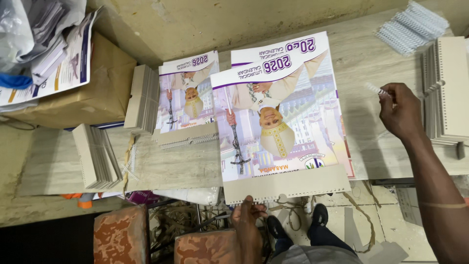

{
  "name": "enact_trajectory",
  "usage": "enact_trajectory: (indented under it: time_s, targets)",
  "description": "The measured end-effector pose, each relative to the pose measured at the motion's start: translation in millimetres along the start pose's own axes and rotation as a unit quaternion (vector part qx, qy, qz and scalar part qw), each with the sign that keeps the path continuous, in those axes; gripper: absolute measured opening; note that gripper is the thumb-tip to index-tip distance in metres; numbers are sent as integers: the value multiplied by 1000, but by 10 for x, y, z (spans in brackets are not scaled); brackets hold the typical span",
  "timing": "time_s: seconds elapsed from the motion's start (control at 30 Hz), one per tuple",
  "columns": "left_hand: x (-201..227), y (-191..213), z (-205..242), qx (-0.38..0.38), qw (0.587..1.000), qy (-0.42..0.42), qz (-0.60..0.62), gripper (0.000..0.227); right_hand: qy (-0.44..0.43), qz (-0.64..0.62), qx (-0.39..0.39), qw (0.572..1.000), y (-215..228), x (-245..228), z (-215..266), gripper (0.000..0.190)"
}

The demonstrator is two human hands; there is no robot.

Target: The person assembles wall calendars by inserting plastic spiral coils into pre-punched holes along the top edge. They repeatedly pick up a coil, thread it through the holes, and then flip the calendar to place it on a stack.

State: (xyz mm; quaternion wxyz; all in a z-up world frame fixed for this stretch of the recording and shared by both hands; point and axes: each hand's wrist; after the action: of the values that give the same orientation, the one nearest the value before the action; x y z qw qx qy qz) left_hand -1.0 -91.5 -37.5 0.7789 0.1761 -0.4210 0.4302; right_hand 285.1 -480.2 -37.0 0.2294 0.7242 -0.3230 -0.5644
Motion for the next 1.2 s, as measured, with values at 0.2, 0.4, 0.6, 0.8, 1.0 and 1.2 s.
enact_trajectory:
  time_s: [0.2, 0.4, 0.6, 0.8, 1.0, 1.2]
  targets:
    - [20, -272, 220, -210, 975, 32, -67, 30, 170, -239, -264, 919, 161, -1577, 1276, 62]
    - [1, -467, 319, -285, 955, 83, -19, 44, 340, -64, -212, 914, -144, -1728, 1791, 43]
    - [107, -485, 346, -284, 952, 99, -58, 50, 332, 63, -208, 918, -106, -1637, 1862, 41]
    - [-3, -469, 268, -293, 949, 99, -57, 53, 370, 141, -185, 900, -90, -1593, 1909, 30]
    - [130, -515, 376, -279, 946, 122, -110, 48, 390, 209, -196, 875, -97, -1736, 1965, 42]
    - [-108, -470, 193, -307, 932, 125, -149, 22, -48, -74, -255, 963, -312, -1734, 2458, 71]
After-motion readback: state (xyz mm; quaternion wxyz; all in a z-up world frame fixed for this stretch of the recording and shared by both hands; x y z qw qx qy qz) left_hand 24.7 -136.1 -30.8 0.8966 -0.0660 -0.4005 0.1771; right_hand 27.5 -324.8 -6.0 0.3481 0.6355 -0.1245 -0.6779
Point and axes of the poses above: each hand's wrist, its own z-axis away from the middle knuckle, its own y-axis out of the back of the hand, x = y × z, and after that the axes turned 6 degrees about -z, right-handed
